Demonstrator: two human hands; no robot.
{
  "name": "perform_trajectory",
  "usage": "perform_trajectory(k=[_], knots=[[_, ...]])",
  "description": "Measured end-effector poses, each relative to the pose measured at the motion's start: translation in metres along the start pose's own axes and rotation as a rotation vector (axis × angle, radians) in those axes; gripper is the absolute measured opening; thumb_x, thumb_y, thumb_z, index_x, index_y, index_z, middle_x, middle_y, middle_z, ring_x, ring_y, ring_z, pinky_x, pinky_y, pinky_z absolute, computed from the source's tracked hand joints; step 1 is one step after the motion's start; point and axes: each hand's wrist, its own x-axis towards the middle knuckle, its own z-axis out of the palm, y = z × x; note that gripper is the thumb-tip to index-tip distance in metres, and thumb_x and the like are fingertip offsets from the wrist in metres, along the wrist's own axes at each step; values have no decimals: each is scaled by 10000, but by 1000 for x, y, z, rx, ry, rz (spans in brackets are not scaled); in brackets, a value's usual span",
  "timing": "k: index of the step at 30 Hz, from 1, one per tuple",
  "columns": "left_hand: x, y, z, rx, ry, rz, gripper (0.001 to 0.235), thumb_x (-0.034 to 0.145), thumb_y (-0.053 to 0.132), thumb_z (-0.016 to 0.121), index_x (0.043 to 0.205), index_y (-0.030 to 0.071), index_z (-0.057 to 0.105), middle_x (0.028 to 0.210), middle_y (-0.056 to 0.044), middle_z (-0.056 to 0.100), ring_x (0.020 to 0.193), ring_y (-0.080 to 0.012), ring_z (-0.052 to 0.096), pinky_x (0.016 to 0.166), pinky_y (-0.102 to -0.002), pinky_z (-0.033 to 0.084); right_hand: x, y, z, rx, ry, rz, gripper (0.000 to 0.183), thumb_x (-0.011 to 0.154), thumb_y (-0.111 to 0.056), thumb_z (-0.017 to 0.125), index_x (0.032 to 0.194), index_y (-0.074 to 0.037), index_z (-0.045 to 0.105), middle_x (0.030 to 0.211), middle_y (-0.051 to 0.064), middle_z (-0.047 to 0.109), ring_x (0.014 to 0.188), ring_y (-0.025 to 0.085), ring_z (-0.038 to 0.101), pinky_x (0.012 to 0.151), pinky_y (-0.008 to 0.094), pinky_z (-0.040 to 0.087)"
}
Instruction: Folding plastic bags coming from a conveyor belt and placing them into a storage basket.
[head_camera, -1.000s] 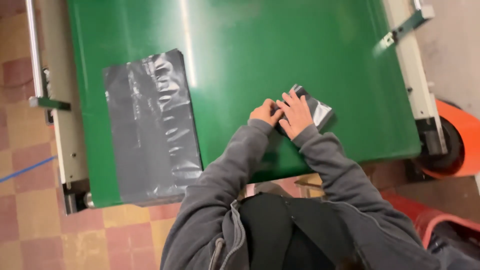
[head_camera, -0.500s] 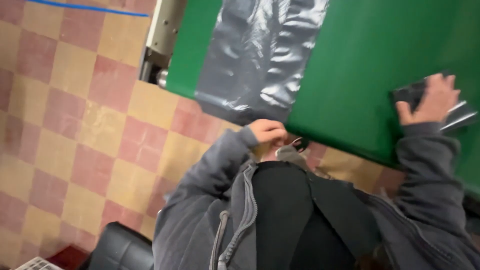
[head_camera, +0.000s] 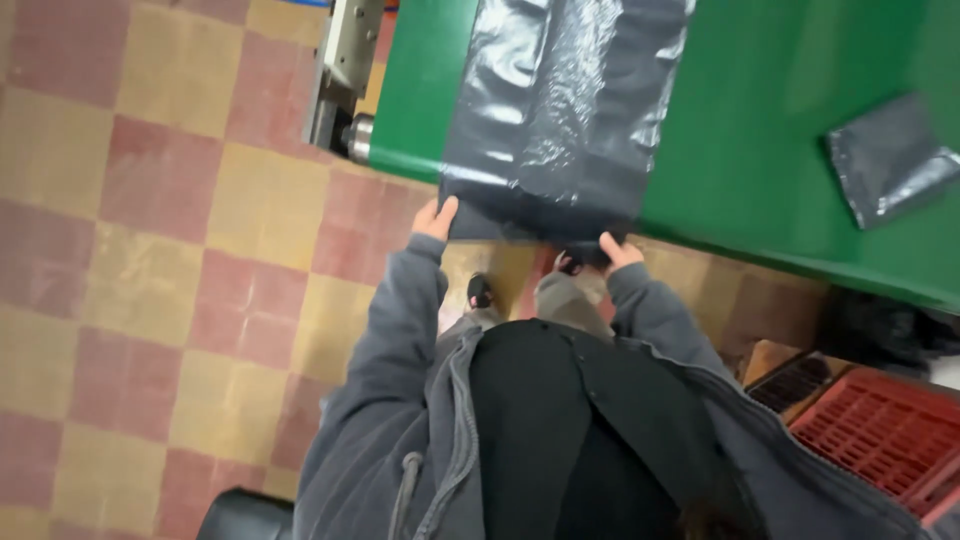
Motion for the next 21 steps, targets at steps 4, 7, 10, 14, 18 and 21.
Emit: perform_trajectory(k=[4,7,10,14,18,21], knots=[[-109,109,7,545,-4,595,279,939,313,726,969,37,703,1213,-168,670,1202,-356,565,1024,-460,467,-107,-31,39,-892,219,-537,412,961,-261,720,1250,31,689,1303,141,648,1166,219,615,1023,349,482],[-145,195,22,576,0,980,249,856,254,784,836,38,661,1401,-194,614,1430,-428,416,1141,-496,385,-164,-90,102,-1080,49,-976,395,948,-202,733,1246,51,678,1488,166,503,1341,240,512,1142,365,408],[-129,247,42,396,-166,989,208,880,224,745,906,35,664,1379,-186,627,1450,-399,442,1144,-454,404,-168,-161,162,-1061,-154,-1050,463,961,-248,710,1289,72,637,1523,188,498,1419,272,488,1215,386,360],[-58,301,86,-27,-442,667,293,1065,200,505,1155,29,724,1158,-98,735,1095,-192,671,1022,-294,495,-86,-243,176,-712,-188,-758,637,1066,-522,539,1241,69,697,1179,212,718,1051,272,669,990,396,510],[88,296,132,-78,-350,866,289,1118,213,480,1105,51,719,1116,-76,716,1072,-197,663,1025,-297,502,109,-313,117,-361,-363,-654,772,1043,-671,434,1197,15,751,1023,81,709,909,162,642,832,298,509],[142,302,153,188,-22,751,198,976,235,677,1080,70,714,982,-56,704,910,-237,670,854,-331,535,153,-336,139,-526,-94,-629,705,1100,-616,471,1198,-13,823,808,2,569,679,92,478,622,252,396]])
